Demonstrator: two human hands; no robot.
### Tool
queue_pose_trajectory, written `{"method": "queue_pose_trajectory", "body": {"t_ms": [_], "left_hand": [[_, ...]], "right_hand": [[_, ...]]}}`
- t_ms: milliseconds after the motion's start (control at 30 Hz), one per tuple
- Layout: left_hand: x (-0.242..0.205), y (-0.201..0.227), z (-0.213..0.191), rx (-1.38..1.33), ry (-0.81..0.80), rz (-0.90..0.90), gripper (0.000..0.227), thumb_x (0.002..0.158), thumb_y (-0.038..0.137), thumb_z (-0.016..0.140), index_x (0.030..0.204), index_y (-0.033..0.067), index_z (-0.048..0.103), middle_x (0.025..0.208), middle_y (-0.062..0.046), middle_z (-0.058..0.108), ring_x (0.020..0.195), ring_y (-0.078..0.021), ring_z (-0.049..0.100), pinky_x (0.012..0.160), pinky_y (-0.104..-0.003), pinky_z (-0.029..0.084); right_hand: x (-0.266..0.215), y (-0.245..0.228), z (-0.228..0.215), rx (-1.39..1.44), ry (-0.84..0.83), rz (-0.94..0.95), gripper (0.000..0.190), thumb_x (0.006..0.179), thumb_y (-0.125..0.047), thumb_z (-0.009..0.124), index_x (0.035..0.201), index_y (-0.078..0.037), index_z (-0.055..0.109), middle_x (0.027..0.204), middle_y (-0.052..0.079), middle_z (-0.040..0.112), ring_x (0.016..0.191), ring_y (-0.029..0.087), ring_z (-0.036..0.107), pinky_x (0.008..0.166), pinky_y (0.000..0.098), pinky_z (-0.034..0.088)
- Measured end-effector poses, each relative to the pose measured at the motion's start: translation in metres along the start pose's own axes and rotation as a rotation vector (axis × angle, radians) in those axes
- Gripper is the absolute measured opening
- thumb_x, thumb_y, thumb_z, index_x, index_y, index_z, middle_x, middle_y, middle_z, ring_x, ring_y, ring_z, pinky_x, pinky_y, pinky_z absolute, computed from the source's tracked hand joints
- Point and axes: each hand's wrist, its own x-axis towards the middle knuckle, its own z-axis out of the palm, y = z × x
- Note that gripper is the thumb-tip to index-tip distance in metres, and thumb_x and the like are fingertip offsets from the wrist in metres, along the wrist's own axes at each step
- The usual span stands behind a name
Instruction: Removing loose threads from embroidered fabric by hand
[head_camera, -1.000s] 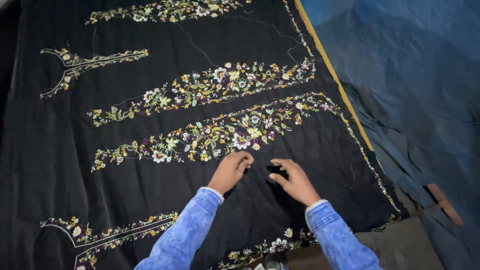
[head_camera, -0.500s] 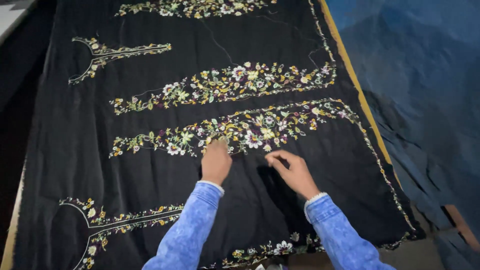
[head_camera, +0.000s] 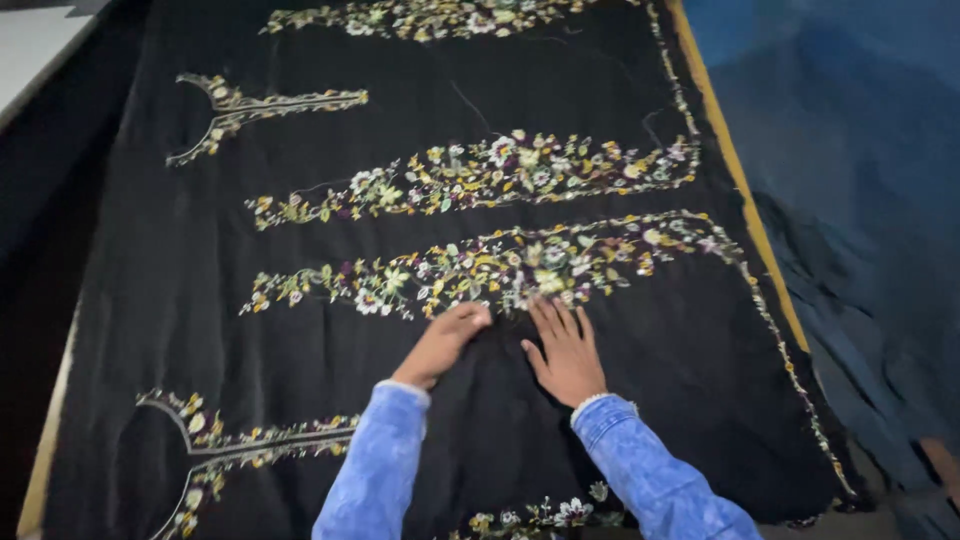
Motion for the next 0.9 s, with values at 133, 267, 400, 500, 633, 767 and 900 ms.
{"method": "queue_pose_trajectory", "body": {"t_ms": [133,267,400,500,633,767,900], "left_hand": [[-0.032,0.035,0.011,-0.389,0.057,-0.133,0.011,0.100,0.008,0.060,0.101,0.0050,0.071,0.080,-0.001,0.052,0.076,-0.0120,0.048,0.070,-0.026,0.046],[-0.033,0.014,0.000,-0.700,0.111,-0.072,0.011,0.096,-0.001,0.057,0.105,0.0056,0.058,0.076,0.000,0.045,0.068,-0.0123,0.046,0.063,-0.024,0.039],[-0.020,0.046,-0.023,-0.225,0.260,-0.117,0.015,0.108,0.015,0.047,0.111,0.0080,0.059,0.074,0.004,0.039,0.065,-0.0073,0.038,0.058,-0.021,0.033],[-0.002,-0.079,-0.058,0.792,0.533,-0.093,0.008,0.105,0.024,0.055,0.104,0.0233,0.063,0.078,-0.007,0.070,0.077,-0.0386,0.066,0.076,-0.056,0.050],[-0.022,-0.069,-0.031,1.221,0.836,-0.079,0.013,0.108,0.029,0.052,0.103,0.0190,0.057,0.087,-0.006,0.068,0.084,-0.0344,0.062,0.074,-0.053,0.048],[-0.028,-0.057,-0.029,1.466,0.880,-0.005,0.014,0.108,0.025,0.050,0.099,0.0157,0.056,0.087,-0.004,0.060,0.086,-0.0280,0.056,0.077,-0.044,0.042],[-0.031,-0.045,-0.039,1.517,0.819,-0.053,0.009,0.107,0.022,0.051,0.104,0.0175,0.059,0.089,-0.006,0.059,0.091,-0.0300,0.059,0.082,-0.045,0.046]], "right_hand": [[-0.004,0.007,-0.004,-0.005,-0.117,0.040,0.062,0.108,-0.050,0.034,0.161,-0.018,0.029,0.166,0.004,0.029,0.152,0.027,0.025,0.124,0.0532,0.010],[-0.010,0.021,0.001,-0.032,-0.133,0.085,0.064,0.108,-0.054,0.032,0.160,-0.018,0.029,0.166,0.005,0.027,0.153,0.029,0.021,0.124,0.0540,0.008],[-0.012,0.034,0.001,0.033,-0.162,0.068,0.066,0.106,-0.056,0.037,0.160,-0.018,0.031,0.165,0.009,0.031,0.152,0.032,0.025,0.123,0.0563,0.012],[-0.012,0.068,0.009,0.019,0.130,0.174,0.052,0.103,-0.046,0.053,0.147,-0.017,0.053,0.150,0.006,0.055,0.142,0.024,0.048,0.118,0.0510,0.031],[-0.033,0.153,0.021,-0.194,0.329,0.329,0.045,0.105,-0.037,0.054,0.144,-0.014,0.058,0.146,0.009,0.060,0.135,0.027,0.055,0.112,0.0466,0.037],[-0.063,0.179,0.015,-0.204,0.291,0.471,0.056,0.106,-0.044,0.048,0.149,-0.009,0.051,0.156,0.012,0.050,0.143,0.031,0.047,0.120,0.0487,0.030],[-0.063,0.172,0.012,-0.211,0.269,0.526,0.066,0.103,-0.049,0.050,0.152,-0.005,0.046,0.158,0.017,0.046,0.144,0.035,0.044,0.122,0.0558,0.025]]}}
